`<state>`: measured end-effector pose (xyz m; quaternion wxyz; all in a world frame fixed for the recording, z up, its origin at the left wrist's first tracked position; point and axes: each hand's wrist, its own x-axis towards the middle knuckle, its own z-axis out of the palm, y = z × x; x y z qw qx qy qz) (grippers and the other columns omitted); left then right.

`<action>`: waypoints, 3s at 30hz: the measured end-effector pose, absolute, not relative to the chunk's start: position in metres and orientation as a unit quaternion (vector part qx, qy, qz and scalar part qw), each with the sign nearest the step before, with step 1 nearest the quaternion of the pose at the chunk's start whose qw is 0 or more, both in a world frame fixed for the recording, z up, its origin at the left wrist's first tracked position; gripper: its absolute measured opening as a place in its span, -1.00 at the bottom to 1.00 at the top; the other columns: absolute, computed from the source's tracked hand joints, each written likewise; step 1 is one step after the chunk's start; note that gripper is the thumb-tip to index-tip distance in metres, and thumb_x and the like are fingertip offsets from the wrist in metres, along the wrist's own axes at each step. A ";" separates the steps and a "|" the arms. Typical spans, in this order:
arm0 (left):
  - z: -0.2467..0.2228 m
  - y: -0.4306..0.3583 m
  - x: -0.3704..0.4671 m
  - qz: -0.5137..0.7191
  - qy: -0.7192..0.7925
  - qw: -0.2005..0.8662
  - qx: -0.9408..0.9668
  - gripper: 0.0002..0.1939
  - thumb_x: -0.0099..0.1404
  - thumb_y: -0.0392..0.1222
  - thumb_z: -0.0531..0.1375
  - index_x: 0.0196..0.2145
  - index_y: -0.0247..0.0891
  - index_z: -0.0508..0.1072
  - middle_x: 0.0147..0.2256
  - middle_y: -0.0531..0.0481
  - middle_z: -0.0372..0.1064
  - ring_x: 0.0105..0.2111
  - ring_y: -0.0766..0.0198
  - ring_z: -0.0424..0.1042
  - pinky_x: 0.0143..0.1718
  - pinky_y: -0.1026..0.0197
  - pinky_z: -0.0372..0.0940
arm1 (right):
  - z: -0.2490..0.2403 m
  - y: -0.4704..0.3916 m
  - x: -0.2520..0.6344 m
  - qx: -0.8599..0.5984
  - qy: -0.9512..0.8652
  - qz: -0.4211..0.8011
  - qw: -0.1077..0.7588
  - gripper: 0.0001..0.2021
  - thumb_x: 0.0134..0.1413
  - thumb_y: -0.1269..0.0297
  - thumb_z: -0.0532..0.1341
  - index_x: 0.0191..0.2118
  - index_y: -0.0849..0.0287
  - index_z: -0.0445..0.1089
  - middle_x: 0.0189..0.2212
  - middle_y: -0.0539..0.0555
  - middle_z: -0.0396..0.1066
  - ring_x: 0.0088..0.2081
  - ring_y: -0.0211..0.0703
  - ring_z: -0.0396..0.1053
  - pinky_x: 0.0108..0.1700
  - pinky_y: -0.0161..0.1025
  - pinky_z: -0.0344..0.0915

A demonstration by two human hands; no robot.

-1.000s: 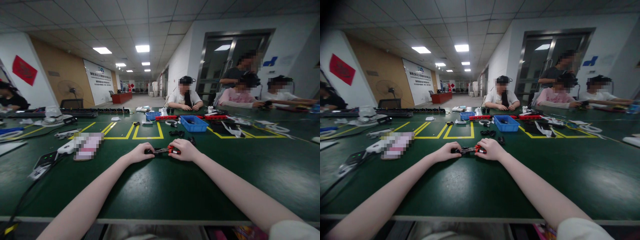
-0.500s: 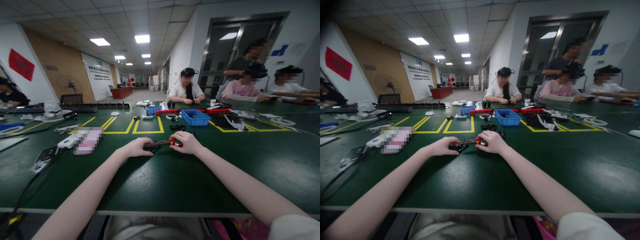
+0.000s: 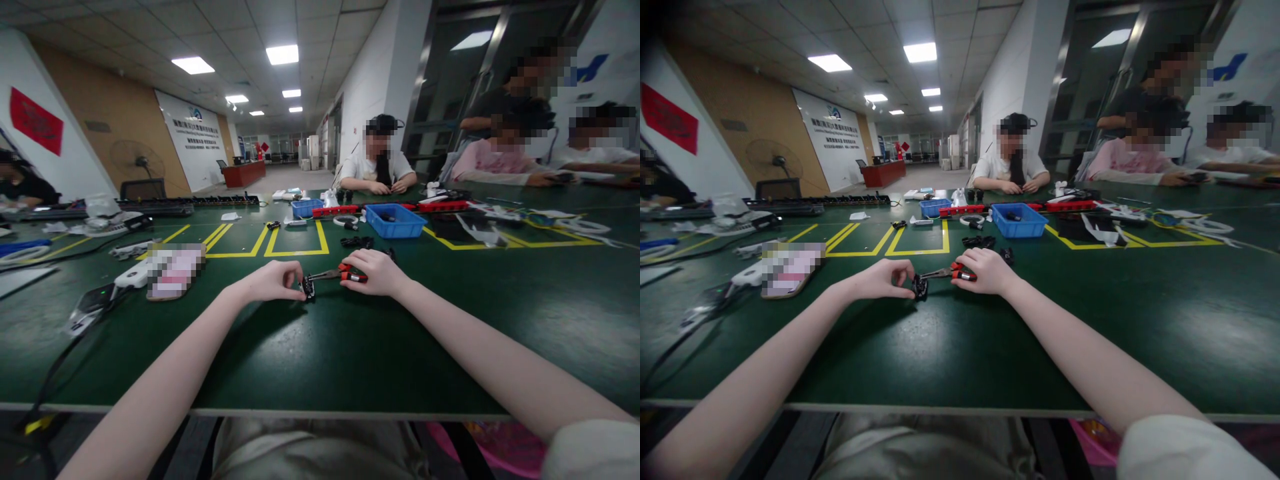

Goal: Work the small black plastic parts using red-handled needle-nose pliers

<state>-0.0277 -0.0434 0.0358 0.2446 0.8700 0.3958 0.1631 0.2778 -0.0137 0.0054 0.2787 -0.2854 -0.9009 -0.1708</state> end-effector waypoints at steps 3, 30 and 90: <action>0.034 -0.043 -0.027 0.221 0.394 0.181 0.873 -0.44 0.10 0.18 0.35 -0.08 -0.24 0.42 -0.21 -0.04 0.41 -0.22 0.14 0.41 -0.21 0.15 0.31 | 0.005 -0.013 0.277 -0.288 -0.899 -0.178 0.278 -0.55 0.11 -0.12 0.20 -0.09 0.16 0.43 -0.20 0.19 0.49 -0.17 0.01 0.42 -0.12 -0.08 0.32; 0.003 -0.043 0.001 0.197 0.329 0.055 0.922 -0.66 0.24 -0.14 0.18 -0.05 -0.32 0.41 -0.13 -0.14 0.36 -0.12 0.06 0.37 -0.03 0.04 0.33 | 0.000 -0.004 0.271 -0.323 -0.877 -0.256 0.248 -0.59 -0.17 0.54 0.12 -0.10 0.18 0.34 -0.14 0.21 0.43 -0.01 0.10 0.28 0.19 0.03 0.06; 0.001 -0.035 -0.002 0.154 0.237 -0.063 0.957 -0.71 0.42 -0.02 0.15 -0.12 -0.27 0.54 -0.12 -0.14 0.51 -0.17 0.15 0.47 -0.16 0.20 0.30 | 0.002 -0.015 0.258 -0.339 -0.895 -0.210 0.202 -0.85 -0.03 0.27 0.17 -0.29 0.18 0.33 -0.30 0.17 0.38 -0.26 -0.01 0.25 -0.24 -0.15 0.07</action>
